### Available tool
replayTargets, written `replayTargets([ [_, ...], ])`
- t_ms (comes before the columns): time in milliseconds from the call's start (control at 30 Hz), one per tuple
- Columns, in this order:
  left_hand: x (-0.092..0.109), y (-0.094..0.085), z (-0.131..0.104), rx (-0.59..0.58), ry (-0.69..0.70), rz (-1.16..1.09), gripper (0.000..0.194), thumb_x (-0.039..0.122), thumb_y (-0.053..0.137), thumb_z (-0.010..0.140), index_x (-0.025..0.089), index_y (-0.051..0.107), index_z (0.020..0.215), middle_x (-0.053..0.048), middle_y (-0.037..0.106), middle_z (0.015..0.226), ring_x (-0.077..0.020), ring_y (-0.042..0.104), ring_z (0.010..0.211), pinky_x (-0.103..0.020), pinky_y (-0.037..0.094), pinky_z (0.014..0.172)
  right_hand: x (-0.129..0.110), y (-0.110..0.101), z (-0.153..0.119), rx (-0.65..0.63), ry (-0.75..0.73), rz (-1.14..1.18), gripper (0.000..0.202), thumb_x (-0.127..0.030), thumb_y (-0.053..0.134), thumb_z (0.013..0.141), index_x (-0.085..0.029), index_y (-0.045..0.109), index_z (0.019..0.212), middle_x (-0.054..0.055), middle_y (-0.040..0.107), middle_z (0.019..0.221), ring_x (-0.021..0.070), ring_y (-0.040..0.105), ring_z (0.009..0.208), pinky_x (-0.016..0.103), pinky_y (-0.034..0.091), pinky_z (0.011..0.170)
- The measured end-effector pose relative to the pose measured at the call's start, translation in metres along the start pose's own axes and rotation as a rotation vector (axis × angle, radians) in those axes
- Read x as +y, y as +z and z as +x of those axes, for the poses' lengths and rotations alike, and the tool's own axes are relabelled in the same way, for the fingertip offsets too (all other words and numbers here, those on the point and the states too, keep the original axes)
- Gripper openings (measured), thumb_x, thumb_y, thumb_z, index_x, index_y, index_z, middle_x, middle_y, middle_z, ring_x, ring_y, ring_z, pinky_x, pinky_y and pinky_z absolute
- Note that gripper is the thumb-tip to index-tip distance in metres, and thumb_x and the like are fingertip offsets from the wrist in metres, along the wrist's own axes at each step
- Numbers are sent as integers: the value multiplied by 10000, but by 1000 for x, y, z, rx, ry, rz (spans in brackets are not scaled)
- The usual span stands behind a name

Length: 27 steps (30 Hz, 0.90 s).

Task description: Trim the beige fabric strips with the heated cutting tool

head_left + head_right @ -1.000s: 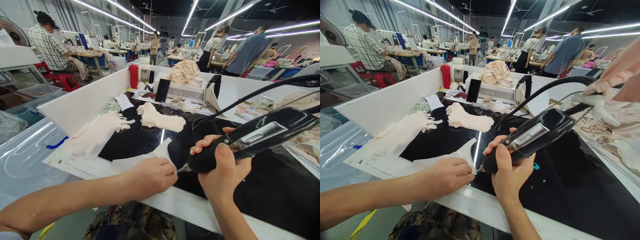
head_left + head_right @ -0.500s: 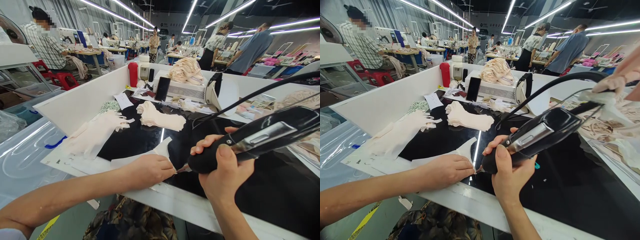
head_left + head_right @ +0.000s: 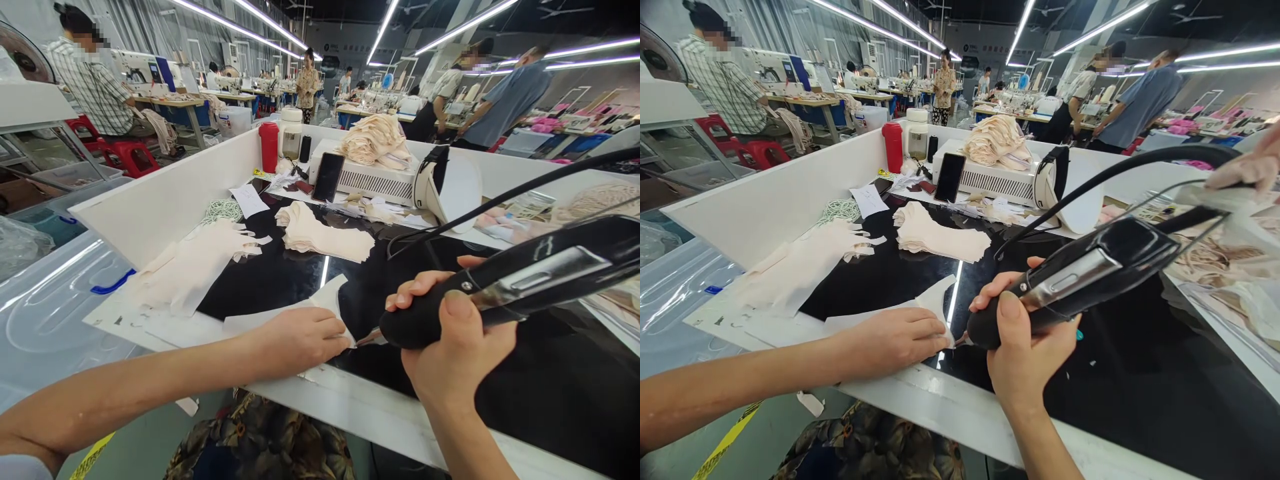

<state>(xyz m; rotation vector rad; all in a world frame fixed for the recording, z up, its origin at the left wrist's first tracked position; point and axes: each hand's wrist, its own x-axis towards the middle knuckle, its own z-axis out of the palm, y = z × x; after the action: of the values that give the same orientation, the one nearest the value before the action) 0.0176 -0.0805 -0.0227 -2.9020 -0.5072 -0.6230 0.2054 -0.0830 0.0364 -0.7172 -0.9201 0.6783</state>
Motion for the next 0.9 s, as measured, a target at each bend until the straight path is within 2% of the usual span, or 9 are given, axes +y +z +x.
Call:
replayTargets([
  [367,0,-1,1,-27,-25,-60,226,109,483,1125,93,685,1225,-106,746,1082,-217,720,1045,-347,576,1004,1,-1,0,-6,-5,9,466,-385,891,749,-245,625,1106,-68,684,696,152,613,509,303,573,484],
  [567,1,1,0,-31,-46,-55,205,112,509,1118,130,690,1214,-106,743,1089,-209,720,1082,-332,565,1022,0,0,-1,-15,-6,13,431,-348,864,762,-245,623,1104,-68,687,692,149,608,502,291,558,470],
  [733,2,3,-2,9,-54,-64,213,107,506,1116,110,697,1210,-120,734,1119,-219,716,1083,-341,565,1029,-1,3,3,6,5,4,427,-344,849,742,-249,619,1089,-72,689,682,155,609,503,302,563,472],
  [900,2,3,-3,22,-88,-74,203,144,538,1112,139,711,1218,-134,722,1157,-224,705,1099,-357,558,1053,0,9,11,59,-13,9,411,-337,817,729,-257,600,1069,-93,668,658,145,580,482,293,549,465],
])
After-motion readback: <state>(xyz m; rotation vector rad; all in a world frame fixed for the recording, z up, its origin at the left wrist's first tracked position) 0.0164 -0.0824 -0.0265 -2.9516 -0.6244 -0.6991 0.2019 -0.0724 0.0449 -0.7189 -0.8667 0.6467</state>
